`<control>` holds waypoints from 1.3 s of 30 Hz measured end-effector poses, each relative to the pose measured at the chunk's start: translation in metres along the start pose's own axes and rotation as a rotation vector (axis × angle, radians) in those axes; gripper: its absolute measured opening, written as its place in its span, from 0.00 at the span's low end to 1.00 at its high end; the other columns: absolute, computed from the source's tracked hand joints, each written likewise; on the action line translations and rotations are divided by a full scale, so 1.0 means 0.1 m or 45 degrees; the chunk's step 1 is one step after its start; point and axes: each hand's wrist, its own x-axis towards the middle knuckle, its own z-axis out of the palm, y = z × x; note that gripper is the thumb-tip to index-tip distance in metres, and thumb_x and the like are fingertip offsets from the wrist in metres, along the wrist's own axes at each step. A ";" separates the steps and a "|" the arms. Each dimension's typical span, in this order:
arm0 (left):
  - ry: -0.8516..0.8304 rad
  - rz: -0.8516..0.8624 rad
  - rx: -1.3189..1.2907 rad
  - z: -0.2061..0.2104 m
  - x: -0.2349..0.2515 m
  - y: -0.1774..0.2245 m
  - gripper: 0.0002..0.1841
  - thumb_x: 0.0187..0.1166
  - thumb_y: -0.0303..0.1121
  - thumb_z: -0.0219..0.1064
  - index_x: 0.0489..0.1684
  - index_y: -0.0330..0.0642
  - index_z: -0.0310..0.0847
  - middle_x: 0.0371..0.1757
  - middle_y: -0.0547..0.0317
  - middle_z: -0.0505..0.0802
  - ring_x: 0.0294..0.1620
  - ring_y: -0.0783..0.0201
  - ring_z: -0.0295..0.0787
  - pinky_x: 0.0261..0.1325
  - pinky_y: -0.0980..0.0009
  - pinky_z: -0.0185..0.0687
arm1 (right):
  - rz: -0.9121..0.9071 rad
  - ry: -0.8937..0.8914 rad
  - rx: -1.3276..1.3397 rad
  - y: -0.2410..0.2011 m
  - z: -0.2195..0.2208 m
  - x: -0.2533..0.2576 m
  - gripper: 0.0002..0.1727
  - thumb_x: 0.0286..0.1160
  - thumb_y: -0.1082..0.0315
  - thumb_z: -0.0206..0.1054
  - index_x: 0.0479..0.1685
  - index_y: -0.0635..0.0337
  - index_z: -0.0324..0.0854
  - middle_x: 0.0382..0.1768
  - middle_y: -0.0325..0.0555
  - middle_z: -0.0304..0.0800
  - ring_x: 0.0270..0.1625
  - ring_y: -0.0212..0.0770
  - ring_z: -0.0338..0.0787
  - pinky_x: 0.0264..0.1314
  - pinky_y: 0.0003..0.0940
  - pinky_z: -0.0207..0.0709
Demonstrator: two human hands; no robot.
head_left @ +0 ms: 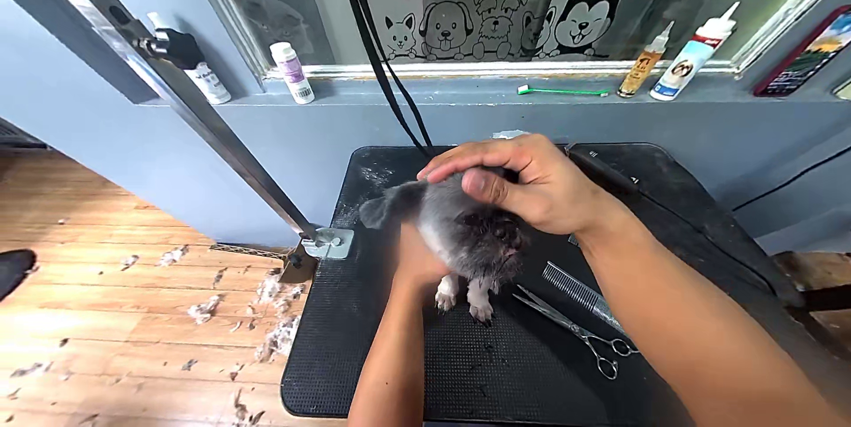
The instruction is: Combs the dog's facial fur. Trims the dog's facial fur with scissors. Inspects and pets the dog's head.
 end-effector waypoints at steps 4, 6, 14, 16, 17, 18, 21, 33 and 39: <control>0.006 -0.018 -0.014 0.02 0.02 0.02 0.31 0.44 0.43 0.89 0.46 0.39 0.82 0.37 0.78 0.92 0.42 0.90 0.87 0.49 0.85 0.85 | 0.048 0.133 -0.066 0.04 0.02 0.02 0.16 0.88 0.66 0.60 0.51 0.65 0.92 0.50 0.42 0.97 0.51 0.28 0.94 0.57 0.25 0.89; -0.012 0.029 -0.027 0.02 0.04 0.00 0.37 0.44 0.46 0.90 0.53 0.38 0.80 0.42 0.76 0.92 0.47 0.88 0.88 0.53 0.83 0.86 | 0.061 0.226 -0.084 0.06 -0.03 0.03 0.16 0.88 0.65 0.59 0.55 0.66 0.90 0.53 0.44 0.96 0.54 0.31 0.94 0.60 0.29 0.89; 0.028 0.072 -0.021 -0.02 0.08 -0.07 0.39 0.41 0.48 0.90 0.53 0.37 0.80 0.43 0.75 0.92 0.48 0.88 0.88 0.54 0.82 0.87 | 0.117 1.152 0.356 0.19 -0.24 -0.09 0.23 0.60 0.82 0.73 0.17 0.42 0.68 0.14 0.25 0.75 0.18 0.26 0.77 0.32 0.26 0.83; 0.038 0.062 -0.005 -0.02 0.07 -0.09 0.39 0.41 0.48 0.89 0.53 0.37 0.79 0.43 0.75 0.92 0.47 0.88 0.88 0.54 0.82 0.86 | 0.201 1.196 0.331 0.20 -0.22 -0.09 0.26 0.67 0.73 0.78 0.16 0.41 0.64 0.10 0.25 0.67 0.13 0.25 0.67 0.22 0.23 0.71; 0.036 0.059 -0.003 -0.02 0.07 -0.09 0.39 0.41 0.47 0.89 0.53 0.37 0.79 0.43 0.75 0.92 0.48 0.88 0.88 0.54 0.82 0.86 | 0.232 1.115 0.249 0.20 -0.22 -0.12 0.22 0.71 0.68 0.78 0.19 0.42 0.66 0.14 0.25 0.69 0.16 0.25 0.69 0.24 0.22 0.71; 0.035 0.061 -0.006 -0.03 0.08 -0.09 0.39 0.42 0.47 0.89 0.54 0.36 0.79 0.43 0.74 0.92 0.48 0.87 0.88 0.55 0.82 0.86 | 0.229 0.994 0.163 0.18 -0.22 -0.15 0.16 0.75 0.66 0.76 0.27 0.43 0.71 0.22 0.26 0.76 0.23 0.25 0.76 0.32 0.22 0.77; 0.043 0.059 0.007 -0.03 0.08 -0.09 0.37 0.42 0.45 0.89 0.52 0.36 0.80 0.43 0.73 0.93 0.48 0.87 0.88 0.54 0.82 0.86 | 0.099 0.917 0.134 0.17 -0.21 -0.18 0.13 0.69 0.74 0.78 0.38 0.47 0.78 0.32 0.28 0.86 0.34 0.26 0.88 0.47 0.25 0.89; 0.046 0.067 0.033 -0.06 0.09 -0.11 0.41 0.41 0.48 0.89 0.55 0.34 0.78 0.45 0.72 0.92 0.50 0.87 0.87 0.56 0.82 0.85 | 0.154 1.011 0.340 0.19 -0.17 -0.18 0.19 0.62 0.81 0.77 0.28 0.45 0.74 0.23 0.27 0.82 0.26 0.26 0.84 0.41 0.25 0.88; 0.051 0.069 0.014 -0.08 0.10 -0.12 0.42 0.41 0.48 0.89 0.57 0.34 0.78 0.46 0.71 0.92 0.51 0.86 0.87 0.57 0.82 0.85 | 0.231 0.885 0.056 0.10 -0.13 -0.25 0.13 0.75 0.67 0.75 0.31 0.44 0.73 0.26 0.27 0.78 0.25 0.23 0.77 0.30 0.17 0.76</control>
